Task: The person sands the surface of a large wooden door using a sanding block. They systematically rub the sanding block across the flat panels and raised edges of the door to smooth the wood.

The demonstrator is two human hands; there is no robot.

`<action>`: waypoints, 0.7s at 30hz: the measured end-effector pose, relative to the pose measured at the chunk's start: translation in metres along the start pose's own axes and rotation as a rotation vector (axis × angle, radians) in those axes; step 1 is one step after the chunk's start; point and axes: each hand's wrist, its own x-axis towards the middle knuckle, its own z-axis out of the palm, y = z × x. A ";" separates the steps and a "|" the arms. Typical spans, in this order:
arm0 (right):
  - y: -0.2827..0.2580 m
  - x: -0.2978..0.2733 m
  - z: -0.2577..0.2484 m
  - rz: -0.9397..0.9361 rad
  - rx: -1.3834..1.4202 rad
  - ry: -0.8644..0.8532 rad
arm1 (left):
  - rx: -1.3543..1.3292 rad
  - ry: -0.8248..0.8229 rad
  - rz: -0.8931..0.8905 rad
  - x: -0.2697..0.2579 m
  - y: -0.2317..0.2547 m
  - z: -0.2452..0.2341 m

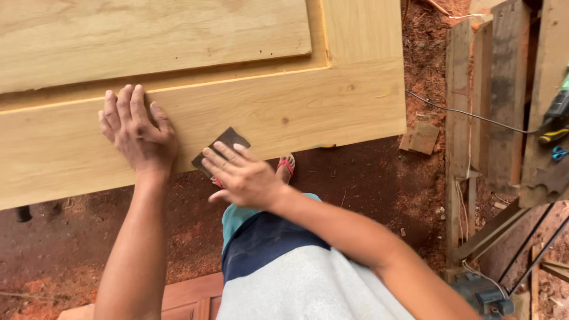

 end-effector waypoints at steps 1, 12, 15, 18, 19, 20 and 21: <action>0.018 0.000 -0.023 -0.041 0.124 -0.024 | -0.018 -0.026 -0.027 -0.001 0.001 -0.003; 0.018 -0.025 -0.010 0.147 -0.096 0.249 | 0.047 0.119 0.076 0.000 -0.016 0.022; 0.032 -0.022 -0.018 0.011 0.075 0.344 | 0.050 0.110 0.100 -0.006 -0.023 0.017; 0.123 -0.111 -0.067 0.047 -0.130 0.181 | -0.006 0.098 0.065 -0.001 -0.018 0.019; 0.147 -0.150 -0.065 0.184 -0.231 0.166 | 0.008 0.097 0.053 0.000 -0.015 0.020; 0.171 -0.185 -0.060 0.320 -0.330 0.162 | 0.029 0.103 0.047 0.004 -0.013 0.018; 0.141 -0.136 -0.044 0.311 -0.328 0.164 | 0.032 0.109 0.041 0.003 -0.013 0.019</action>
